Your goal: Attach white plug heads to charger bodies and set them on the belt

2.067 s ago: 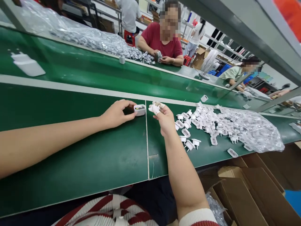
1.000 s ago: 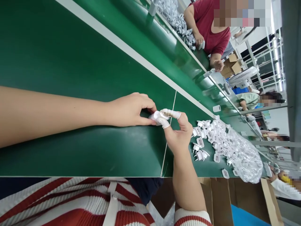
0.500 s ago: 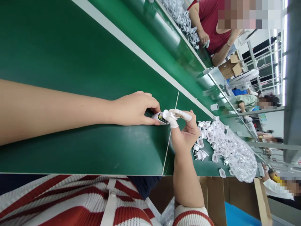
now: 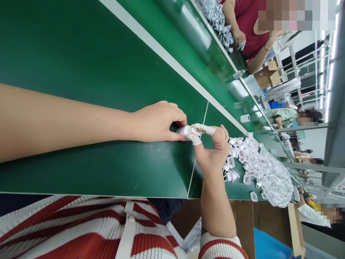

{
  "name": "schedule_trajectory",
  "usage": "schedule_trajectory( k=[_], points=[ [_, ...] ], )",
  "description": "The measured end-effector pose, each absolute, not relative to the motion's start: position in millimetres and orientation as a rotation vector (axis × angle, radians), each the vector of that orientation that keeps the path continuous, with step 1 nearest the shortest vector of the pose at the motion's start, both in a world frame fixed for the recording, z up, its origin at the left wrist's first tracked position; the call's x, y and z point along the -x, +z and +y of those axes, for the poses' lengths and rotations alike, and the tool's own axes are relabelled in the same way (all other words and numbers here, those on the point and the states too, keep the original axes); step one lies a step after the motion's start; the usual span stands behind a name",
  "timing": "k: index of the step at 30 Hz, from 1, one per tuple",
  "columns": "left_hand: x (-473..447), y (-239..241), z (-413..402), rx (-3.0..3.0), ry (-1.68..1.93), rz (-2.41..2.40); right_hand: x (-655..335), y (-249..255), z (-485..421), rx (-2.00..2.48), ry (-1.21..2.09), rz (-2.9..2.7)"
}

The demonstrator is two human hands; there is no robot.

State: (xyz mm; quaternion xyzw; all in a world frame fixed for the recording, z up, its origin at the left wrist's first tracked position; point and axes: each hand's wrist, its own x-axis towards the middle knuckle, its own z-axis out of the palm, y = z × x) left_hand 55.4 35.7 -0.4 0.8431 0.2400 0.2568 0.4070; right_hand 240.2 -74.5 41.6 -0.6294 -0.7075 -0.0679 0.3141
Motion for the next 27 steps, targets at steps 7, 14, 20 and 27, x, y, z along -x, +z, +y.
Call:
schedule_trajectory(
  k=[7,14,20,27],
  points=[
    [-54.9,0.4,34.9,-2.147,0.648,0.612,-241.3,35.9,-72.5,1.647,-0.120,-1.813],
    [-58.9,-0.2,33.7,-2.127,0.711,0.422,-248.3,25.6,-67.1,1.583,0.211,-1.683],
    [-69.3,0.8,62.2,-1.875,0.726,0.763,-287.0,24.0,-54.9,1.787,-0.056,-1.573],
    [-36.0,25.9,194.8,-1.841,1.014,1.434,-331.0,20.8,-44.4,2.623,-0.092,-1.087]
  ],
)
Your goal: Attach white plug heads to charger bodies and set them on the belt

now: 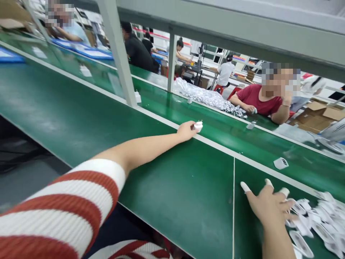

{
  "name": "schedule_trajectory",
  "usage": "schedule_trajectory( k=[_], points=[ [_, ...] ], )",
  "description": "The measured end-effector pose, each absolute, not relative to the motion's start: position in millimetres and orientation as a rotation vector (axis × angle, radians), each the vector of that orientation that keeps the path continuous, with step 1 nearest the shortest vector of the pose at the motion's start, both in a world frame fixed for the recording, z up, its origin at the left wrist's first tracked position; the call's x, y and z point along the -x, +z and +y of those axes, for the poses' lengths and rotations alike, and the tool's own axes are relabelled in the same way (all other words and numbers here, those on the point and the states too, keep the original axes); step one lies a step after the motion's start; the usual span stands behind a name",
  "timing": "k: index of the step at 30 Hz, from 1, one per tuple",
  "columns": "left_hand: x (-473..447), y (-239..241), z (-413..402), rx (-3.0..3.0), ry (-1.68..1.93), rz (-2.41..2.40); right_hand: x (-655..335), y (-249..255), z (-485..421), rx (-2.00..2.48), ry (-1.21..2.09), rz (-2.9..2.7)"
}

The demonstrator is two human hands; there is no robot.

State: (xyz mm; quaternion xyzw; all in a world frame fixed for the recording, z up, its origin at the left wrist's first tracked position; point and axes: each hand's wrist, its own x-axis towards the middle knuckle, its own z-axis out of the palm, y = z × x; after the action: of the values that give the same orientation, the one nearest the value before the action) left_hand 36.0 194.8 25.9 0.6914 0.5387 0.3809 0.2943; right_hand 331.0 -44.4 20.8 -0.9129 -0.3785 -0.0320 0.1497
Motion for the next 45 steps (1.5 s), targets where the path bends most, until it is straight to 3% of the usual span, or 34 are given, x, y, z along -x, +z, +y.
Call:
schedule_trajectory(
  k=[5,13,26,36,41,45],
  points=[
    [6.5,24.0,258.3,-1.627,1.051,1.867,-335.4,26.7,-39.5,2.749,0.075,-1.010],
    [8.1,9.4,269.9,-1.512,1.204,1.965,-328.9,31.0,-36.8,2.776,0.021,-1.138],
    [-23.9,-0.4,151.2,-1.742,1.243,1.635,-326.4,31.1,-42.3,2.659,-0.253,-1.232],
    [-3.4,14.4,124.2,-1.732,1.209,1.559,-309.5,32.6,-88.7,2.762,-0.588,-1.346],
    [-2.6,9.0,132.3,-1.708,1.109,1.472,-326.7,30.9,-161.3,3.051,-0.413,-0.866],
    [-10.7,-0.5,141.2,-1.698,1.076,1.587,-341.5,19.3,-190.6,2.904,-0.172,-0.536]
  ],
)
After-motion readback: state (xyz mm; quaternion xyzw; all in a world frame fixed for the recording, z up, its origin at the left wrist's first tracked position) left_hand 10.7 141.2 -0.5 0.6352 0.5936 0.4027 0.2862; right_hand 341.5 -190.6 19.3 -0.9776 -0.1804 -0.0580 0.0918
